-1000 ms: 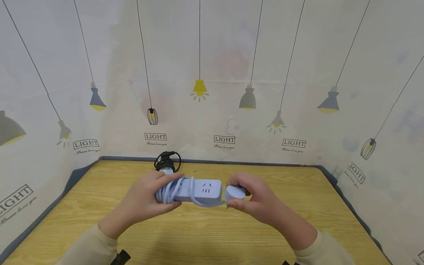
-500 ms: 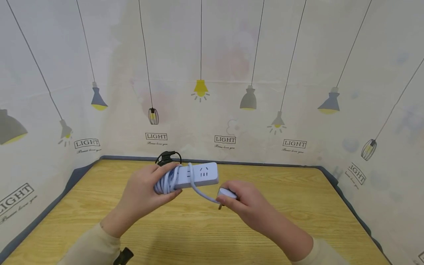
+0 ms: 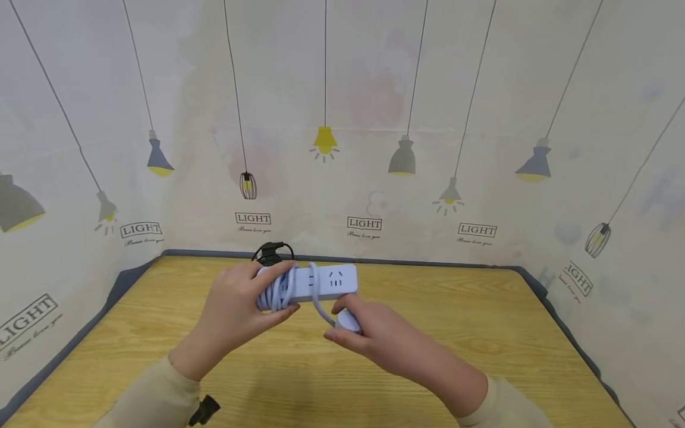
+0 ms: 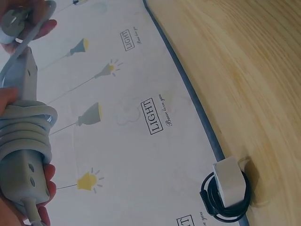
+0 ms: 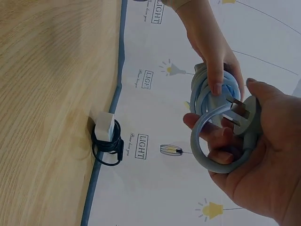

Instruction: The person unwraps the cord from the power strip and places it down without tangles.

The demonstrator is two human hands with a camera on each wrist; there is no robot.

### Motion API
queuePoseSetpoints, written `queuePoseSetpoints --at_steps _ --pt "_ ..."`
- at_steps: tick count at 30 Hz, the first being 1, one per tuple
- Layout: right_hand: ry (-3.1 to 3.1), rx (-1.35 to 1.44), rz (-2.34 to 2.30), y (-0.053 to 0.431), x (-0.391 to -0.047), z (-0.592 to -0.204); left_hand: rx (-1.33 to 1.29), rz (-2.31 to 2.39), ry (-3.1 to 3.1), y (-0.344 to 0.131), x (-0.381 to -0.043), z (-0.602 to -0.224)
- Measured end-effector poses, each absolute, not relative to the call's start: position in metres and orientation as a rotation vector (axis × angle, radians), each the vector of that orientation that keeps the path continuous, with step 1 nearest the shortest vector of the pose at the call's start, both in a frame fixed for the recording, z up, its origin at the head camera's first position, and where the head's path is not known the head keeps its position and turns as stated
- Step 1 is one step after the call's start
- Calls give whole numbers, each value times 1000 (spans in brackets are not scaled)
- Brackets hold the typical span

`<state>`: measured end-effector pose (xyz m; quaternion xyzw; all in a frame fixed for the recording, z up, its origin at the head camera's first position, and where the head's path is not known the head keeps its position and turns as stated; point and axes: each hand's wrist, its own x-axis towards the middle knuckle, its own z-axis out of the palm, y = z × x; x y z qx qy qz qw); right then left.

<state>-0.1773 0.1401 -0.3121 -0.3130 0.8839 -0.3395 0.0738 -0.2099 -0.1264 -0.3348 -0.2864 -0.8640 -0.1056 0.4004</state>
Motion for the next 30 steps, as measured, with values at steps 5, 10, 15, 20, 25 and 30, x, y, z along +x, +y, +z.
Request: queuePoseSetpoints --at_steps 5,10,15,20,25,30 --pt "2731 -1030 -882 137 -174 -311 -729 -306 -2211 -126 -211 -337" --pt "2812 -1182 -872 136 -173 -312 -751 -363 -2255 -125 -211 -339" --pt "2833 -1204 -923 138 -174 -314 -787 -356 -2393 -124 -210 -341" --pt "2814 -1175 -947 141 -173 -315 -862 -413 -2467 -123 -210 -343" --pt "2823 -1213 -958 144 -169 -311 -874 -348 -2401 -123 -209 -343" --pt "2843 -1195 -999 152 -165 -300 -881 -246 -2398 -122 -207 -344"
